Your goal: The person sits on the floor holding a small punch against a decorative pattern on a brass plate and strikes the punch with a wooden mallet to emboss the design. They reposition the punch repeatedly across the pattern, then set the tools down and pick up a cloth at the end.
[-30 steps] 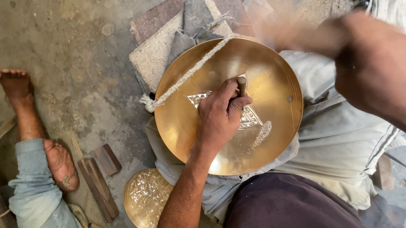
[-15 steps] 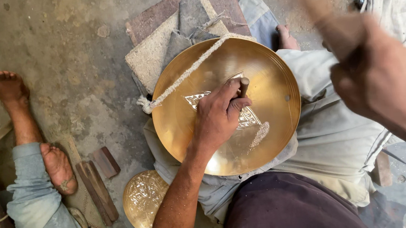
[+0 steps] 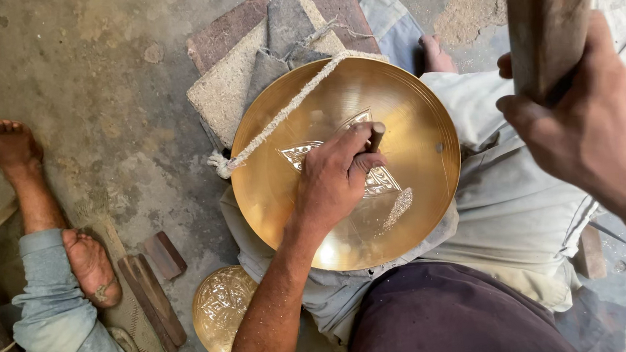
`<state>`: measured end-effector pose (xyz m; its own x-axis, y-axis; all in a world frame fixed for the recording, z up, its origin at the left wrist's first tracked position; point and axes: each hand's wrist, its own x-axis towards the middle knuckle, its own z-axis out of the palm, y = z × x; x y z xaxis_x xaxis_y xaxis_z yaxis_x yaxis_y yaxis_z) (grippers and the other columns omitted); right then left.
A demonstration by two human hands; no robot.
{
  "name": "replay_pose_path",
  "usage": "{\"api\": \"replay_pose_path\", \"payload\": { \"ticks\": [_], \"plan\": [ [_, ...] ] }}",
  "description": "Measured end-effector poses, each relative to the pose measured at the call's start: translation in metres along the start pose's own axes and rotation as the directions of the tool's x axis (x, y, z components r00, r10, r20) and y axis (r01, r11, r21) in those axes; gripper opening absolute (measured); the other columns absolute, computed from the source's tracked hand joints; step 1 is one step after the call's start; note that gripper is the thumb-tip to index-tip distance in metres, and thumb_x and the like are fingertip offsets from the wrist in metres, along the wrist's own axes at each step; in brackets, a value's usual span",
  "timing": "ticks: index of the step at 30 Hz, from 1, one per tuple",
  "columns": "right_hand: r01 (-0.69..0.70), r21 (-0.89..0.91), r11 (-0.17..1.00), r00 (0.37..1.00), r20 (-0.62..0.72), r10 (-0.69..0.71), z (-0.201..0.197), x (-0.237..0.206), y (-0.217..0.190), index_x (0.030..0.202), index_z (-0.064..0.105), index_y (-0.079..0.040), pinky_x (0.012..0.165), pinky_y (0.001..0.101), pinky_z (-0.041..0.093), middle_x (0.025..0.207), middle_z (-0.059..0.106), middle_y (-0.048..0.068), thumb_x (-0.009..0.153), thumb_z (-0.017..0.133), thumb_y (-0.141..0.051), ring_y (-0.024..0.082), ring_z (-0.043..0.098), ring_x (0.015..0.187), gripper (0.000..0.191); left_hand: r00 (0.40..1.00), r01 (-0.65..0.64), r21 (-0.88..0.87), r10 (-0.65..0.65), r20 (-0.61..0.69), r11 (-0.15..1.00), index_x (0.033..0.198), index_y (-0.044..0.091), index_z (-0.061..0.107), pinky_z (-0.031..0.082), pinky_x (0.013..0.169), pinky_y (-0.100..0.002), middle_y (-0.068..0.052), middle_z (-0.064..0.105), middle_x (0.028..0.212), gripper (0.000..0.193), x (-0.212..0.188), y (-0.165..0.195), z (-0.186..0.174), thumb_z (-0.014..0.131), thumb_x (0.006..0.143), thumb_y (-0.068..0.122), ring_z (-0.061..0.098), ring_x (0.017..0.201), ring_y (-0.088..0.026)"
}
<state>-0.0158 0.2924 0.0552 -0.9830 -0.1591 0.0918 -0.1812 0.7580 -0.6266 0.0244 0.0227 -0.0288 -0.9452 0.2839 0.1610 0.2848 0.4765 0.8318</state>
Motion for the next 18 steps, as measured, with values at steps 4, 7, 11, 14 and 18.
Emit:
{"api": "replay_pose_path", "payload": {
  "ticks": [4, 7, 11, 14, 18],
  "plan": [
    [0.212, -0.355, 0.91, 0.975, 0.018, -0.22, 0.004, -0.006, 0.003, 0.118, 0.066, -0.003, 0.08, 0.0517, 0.054, 0.098, 0.07, 0.018, 0.081, 0.063, 0.009, 0.038, 0.068, 0.092, 0.04, 0.998, 0.026, 0.058, -0.029, 0.054, 0.998, 0.121, 0.012, 0.065, 0.056, 0.076, -0.043, -0.009, 0.073, 0.101, 0.029, 0.003, 0.002, -0.002, 0.071, 0.093, 0.011, 0.073, 0.093, -0.03],
    [-0.037, 0.03, 0.999, 0.998, -0.041, 0.038, 0.007, -0.012, 0.001, 0.12, 0.053, -0.004, 0.083, 0.0463, 0.055, 0.103, 0.068, 0.011, 0.082, 0.067, -0.001, 0.028, 0.068, 0.094, 0.041, 0.996, 0.035, -0.017, -0.033, 0.088, 0.999, 0.124, 0.011, 0.063, 0.056, 0.075, -0.042, -0.009, 0.072, 0.101, 0.031, 0.006, 0.006, -0.006, 0.071, 0.095, 0.013, 0.073, 0.092, -0.03],
    [0.131, -0.665, 0.735, 0.978, 0.208, 0.014, 0.002, -0.022, 0.004, 0.123, 0.07, -0.011, 0.08, 0.0461, 0.055, 0.096, 0.074, 0.01, 0.098, 0.068, -0.002, 0.028, 0.068, 0.078, 0.026, 0.994, 0.027, -0.019, -0.025, 0.107, 0.999, 0.121, 0.01, 0.063, 0.055, 0.076, -0.043, -0.01, 0.073, 0.102, 0.029, 0.007, 0.011, -0.01, 0.073, 0.094, 0.011, 0.072, 0.094, -0.032],
    [-0.165, 0.176, 0.97, 0.983, -0.05, 0.176, 0.007, -0.034, 0.008, 0.117, 0.054, -0.005, 0.083, 0.0437, 0.056, 0.108, 0.068, 0.007, 0.081, 0.065, -0.003, 0.026, 0.068, 0.098, 0.038, 0.991, 0.033, -0.017, -0.031, 0.133, 0.999, 0.122, 0.01, 0.063, 0.055, 0.075, -0.043, -0.01, 0.072, 0.1, 0.031, 0.008, 0.01, -0.009, 0.073, 0.092, 0.01, 0.072, 0.093, -0.033],
    [0.029, -0.357, 0.934, 0.999, -0.031, -0.043, 0.012, -0.046, 0.008, 0.124, 0.066, -0.005, 0.092, 0.0466, 0.056, 0.107, 0.071, 0.015, 0.091, 0.068, 0.004, 0.033, 0.069, 0.101, 0.034, 0.993, -0.044, -0.006, 0.045, 0.112, 0.999, 0.122, 0.01, 0.065, 0.055, 0.076, -0.044, -0.01, 0.073, 0.103, 0.034, 0.008, 0.005, -0.008, 0.072, 0.089, 0.004, 0.073, 0.094, -0.033]
  ]
}}
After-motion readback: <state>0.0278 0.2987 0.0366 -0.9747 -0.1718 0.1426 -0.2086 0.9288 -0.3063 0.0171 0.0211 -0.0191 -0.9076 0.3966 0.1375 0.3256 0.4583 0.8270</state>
